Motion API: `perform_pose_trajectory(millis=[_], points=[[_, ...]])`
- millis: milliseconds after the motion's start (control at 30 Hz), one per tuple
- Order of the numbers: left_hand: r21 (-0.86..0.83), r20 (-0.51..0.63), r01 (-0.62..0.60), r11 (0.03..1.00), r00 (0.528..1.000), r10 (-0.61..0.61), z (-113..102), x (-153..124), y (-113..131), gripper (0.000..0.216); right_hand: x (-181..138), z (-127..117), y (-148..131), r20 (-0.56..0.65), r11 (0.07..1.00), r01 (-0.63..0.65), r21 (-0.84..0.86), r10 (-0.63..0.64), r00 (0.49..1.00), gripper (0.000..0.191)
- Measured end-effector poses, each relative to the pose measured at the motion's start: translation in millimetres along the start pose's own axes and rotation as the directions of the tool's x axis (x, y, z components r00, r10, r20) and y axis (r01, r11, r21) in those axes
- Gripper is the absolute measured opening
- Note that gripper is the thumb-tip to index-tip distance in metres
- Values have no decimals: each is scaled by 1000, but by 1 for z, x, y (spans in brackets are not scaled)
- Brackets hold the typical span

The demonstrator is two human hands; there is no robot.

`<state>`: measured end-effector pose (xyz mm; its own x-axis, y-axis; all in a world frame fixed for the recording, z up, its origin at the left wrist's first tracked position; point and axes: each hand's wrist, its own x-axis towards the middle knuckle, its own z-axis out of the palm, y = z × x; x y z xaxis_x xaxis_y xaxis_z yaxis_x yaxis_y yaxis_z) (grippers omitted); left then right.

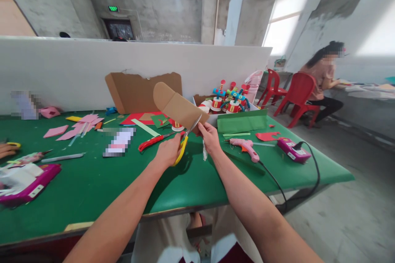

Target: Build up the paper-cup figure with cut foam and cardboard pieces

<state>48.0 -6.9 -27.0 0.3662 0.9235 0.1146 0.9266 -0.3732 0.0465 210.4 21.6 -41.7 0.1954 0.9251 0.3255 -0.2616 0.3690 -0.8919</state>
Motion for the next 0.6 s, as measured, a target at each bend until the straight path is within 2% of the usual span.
perform_pose_trajectory(millis=[233,433,600], points=[[9,16,20,1000,1000,-20,-6,-3,2,32,-2,1,-3,-13,988,92,-121,-95,995,31],[-25,23,30,999,999,-30,-3,-2,2,33,-2,1,0,19,996,3,-86,-1,1000,32],[-16,61,79,997,995,-77,-4,-2,2,32,-3,-1,2,-49,957,89,-278,-106,993,31]])
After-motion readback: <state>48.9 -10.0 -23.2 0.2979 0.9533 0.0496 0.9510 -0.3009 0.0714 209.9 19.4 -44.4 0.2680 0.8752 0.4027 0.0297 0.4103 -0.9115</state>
